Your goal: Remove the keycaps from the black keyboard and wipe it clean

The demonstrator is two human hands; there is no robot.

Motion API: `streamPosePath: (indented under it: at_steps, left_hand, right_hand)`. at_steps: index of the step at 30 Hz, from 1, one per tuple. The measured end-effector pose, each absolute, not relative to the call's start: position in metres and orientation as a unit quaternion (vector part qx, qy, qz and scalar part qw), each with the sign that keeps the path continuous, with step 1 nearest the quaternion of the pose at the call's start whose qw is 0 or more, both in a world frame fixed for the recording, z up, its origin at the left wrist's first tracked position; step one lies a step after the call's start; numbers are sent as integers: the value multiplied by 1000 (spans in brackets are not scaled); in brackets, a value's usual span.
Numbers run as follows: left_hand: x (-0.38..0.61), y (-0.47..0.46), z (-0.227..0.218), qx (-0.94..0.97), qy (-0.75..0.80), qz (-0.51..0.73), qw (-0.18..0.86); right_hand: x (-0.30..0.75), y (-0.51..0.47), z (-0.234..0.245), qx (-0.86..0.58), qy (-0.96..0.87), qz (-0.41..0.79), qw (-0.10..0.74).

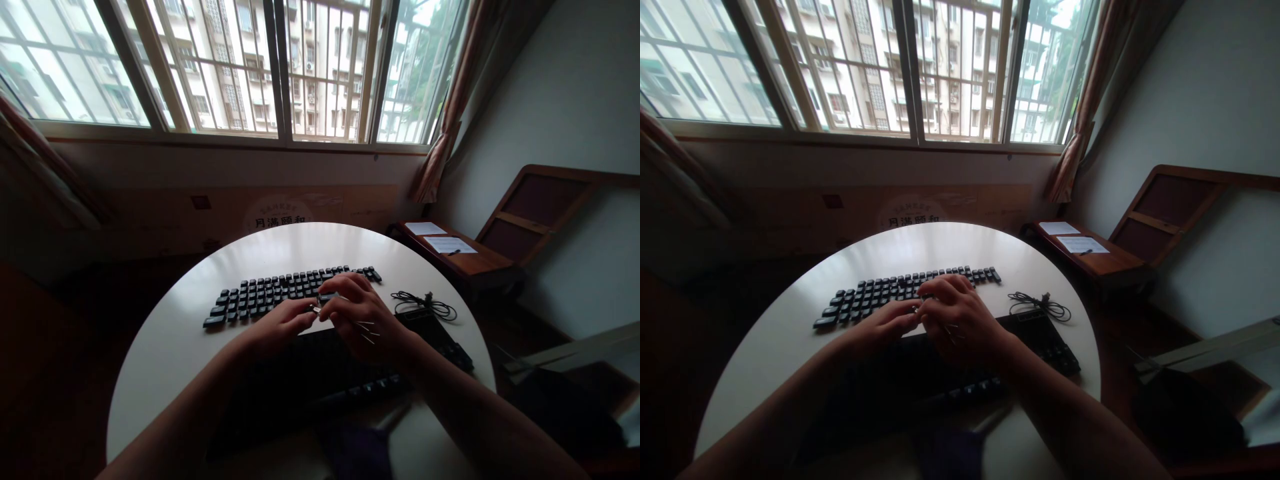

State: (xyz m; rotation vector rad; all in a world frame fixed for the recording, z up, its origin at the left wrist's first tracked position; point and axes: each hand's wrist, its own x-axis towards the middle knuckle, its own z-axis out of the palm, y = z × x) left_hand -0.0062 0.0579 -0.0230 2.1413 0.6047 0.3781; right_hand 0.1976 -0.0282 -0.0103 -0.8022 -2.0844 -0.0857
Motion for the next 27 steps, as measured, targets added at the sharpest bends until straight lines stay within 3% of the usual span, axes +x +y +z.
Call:
streamPosePath:
  at_steps: [4, 9, 12, 20, 27]
  left_hand:
    - [-6, 59, -27, 823, 225, 148, 501]
    - [-10, 62, -29, 764, 193, 191, 585]
    - [-12, 62, -27, 755, 203, 190, 593]
    - [-7, 52, -20, 831, 239, 135, 483]
    - [-4, 50, -18, 844, 236, 96, 472]
  right_hand:
    - [196, -29, -13, -312, -823, 19, 473]
    - [197, -28, -11, -305, -729, 144, 596]
    - [201, -27, -10, -320, -700, 141, 623]
    - [202, -13, -29, -346, -839, 36, 418]
    - [200, -7, -37, -345, -861, 18, 374]
